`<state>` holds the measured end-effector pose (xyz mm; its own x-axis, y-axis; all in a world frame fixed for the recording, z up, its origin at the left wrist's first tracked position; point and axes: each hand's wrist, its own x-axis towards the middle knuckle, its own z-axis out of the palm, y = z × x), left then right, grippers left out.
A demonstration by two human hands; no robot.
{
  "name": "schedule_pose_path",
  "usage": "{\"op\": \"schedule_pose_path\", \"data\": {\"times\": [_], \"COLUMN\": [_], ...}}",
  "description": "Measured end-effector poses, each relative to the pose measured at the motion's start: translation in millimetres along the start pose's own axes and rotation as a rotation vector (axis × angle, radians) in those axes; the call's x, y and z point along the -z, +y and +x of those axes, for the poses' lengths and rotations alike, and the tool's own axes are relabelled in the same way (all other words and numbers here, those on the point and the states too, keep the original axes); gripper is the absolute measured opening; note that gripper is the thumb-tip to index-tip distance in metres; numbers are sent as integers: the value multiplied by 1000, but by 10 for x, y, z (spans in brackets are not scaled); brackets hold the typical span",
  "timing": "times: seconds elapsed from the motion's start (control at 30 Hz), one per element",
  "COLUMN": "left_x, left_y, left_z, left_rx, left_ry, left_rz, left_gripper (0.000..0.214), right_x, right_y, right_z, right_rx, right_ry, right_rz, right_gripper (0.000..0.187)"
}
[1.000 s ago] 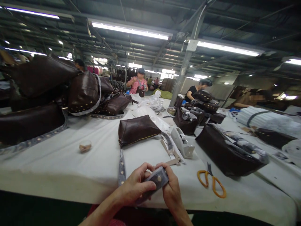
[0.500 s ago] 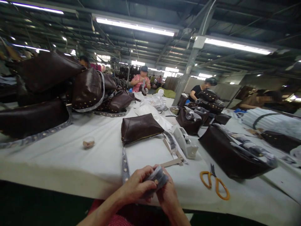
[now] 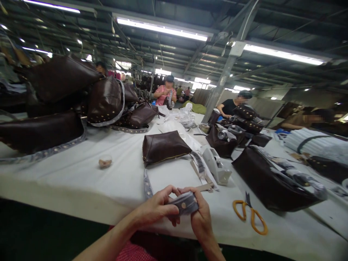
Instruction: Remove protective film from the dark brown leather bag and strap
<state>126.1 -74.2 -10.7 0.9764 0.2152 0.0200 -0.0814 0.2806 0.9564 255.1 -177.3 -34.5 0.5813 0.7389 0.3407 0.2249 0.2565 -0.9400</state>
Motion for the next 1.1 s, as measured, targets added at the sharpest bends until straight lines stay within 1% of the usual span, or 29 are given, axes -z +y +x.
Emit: {"op": "schedule_pose_path", "data": {"times": [0.13, 0.23, 0.3, 0.37, 0.43, 0.47, 0.5, 0.53, 0.57, 0.63, 0.7, 0.73, 0.77, 0.8, 0.83, 0.87, 0.97, 1.03, 1.1], "left_x": [121, 189, 219, 236, 243, 243, 239, 232, 220, 184, 136, 115, 100, 93, 98, 114, 212, 288, 350], "left_y": [-113, -164, -180, -185, -181, -175, -166, -152, -133, -82, -20, 11, 39, 63, 81, 93, 97, 82, 64], "left_z": [35, 66, 76, 77, 75, 73, 72, 72, 75, 88, 114, 129, 145, 158, 169, 176, 177, 173, 176], "left_rx": [-70, -103, -94, -67, -34, -21, -13, -4, 11, 56, 104, 113, 110, 99, 83, 63, 12, 9, 22], "left_ry": [-70, -109, -133, -152, -159, -158, -150, -137, -119, -87, -66, -60, -57, -55, -55, -58, -101, -152, -194], "left_rz": [-24, -5, 10, 40, 86, 95, 83, 58, 29, 24, 104, 138, 154, 152, 140, 135, 172, 161, 118], "left_gripper": [34, 34, 35, 32, 27, 26, 25, 25, 25, 25, 21, 20, 20, 21, 23, 25, 26, 31, 37], "right_x": [-198, -319, -375, -410, -407, -383, -343, -286, -215, -56, 79, 124, 151, 162, 160, 149, 96, 56, 10], "right_y": [47, 68, 91, 134, 189, 214, 234, 246, 250, 233, 198, 179, 162, 148, 137, 130, 139, 171, 221], "right_z": [-6, 4, -3, -22, -38, -36, -25, -2, 34, 131, 234, 276, 306, 325, 331, 328, 286, 261, 258], "right_rx": [-211, -345, -452, -529, -539, -510, -451, -353, -210, 159, 513, 636, 706, 725, 705, 652, 418, 276, 161], "right_ry": [79, 115, 105, 62, -19, -60, -91, -105, -105, -150, -268, -307, -317, -291, -240, -188, -74, -18, 9], "right_rz": [460, 657, 713, 726, 666, 591, 483, 340, 170, -213, -535, -640, -703, -729, -720, -691, -552, -445, -316], "right_gripper": [17, 22, 31, 41, 47, 48, 47, 44, 40, 34, 37, 40, 42, 45, 46, 45, 34, 28, 26]}}
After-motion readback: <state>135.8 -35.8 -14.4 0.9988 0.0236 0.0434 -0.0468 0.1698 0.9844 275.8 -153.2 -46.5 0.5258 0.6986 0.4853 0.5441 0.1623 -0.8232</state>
